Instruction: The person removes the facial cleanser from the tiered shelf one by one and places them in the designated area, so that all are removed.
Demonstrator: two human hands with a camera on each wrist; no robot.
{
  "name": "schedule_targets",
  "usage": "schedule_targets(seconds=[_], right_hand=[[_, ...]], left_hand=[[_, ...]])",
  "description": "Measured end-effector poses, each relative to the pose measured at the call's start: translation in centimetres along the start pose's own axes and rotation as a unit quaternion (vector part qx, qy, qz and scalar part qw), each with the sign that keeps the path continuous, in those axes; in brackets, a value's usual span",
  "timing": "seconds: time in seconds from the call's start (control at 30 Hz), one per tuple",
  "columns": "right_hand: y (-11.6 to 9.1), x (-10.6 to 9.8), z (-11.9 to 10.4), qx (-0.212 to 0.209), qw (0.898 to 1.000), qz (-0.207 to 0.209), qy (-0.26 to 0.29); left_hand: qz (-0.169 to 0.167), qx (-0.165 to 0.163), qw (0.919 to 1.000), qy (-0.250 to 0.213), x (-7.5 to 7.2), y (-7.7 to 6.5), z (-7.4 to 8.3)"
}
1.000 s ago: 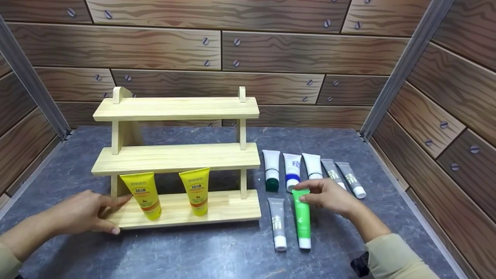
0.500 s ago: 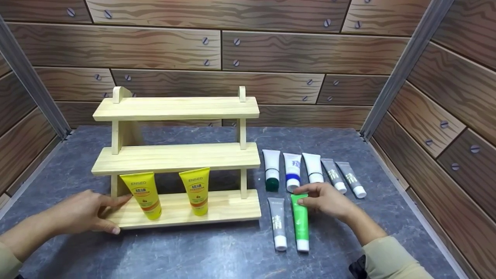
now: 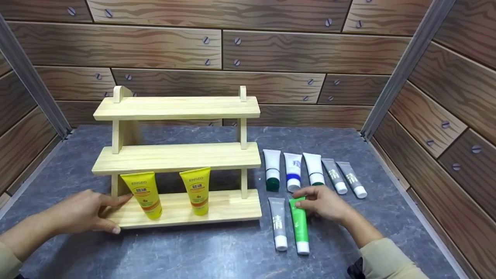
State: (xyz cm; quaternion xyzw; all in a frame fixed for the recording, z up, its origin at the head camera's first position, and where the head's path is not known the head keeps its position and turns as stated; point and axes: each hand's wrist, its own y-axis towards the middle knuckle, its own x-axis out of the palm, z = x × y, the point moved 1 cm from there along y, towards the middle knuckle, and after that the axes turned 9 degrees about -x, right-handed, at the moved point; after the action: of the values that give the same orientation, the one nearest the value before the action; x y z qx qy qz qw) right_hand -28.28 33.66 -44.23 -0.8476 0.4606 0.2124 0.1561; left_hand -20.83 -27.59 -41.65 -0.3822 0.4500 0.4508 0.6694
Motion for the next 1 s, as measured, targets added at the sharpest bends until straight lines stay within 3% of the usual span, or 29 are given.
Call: schedule_targets(seconds=[0.27,1.0], right_hand=[[0.09,0.2,0.31,0.001,1.0,-0.003,0.026],[0.38,0.83,0.04,-0.006,0.999,0.032,-0.008]], left_hand=[[-0.003,-0.004,1.0,-0.001,0.01,-0.09,0.08],[-0.006,-0.004,1.0,-0.004,-0.03,0.03,-0.07]])
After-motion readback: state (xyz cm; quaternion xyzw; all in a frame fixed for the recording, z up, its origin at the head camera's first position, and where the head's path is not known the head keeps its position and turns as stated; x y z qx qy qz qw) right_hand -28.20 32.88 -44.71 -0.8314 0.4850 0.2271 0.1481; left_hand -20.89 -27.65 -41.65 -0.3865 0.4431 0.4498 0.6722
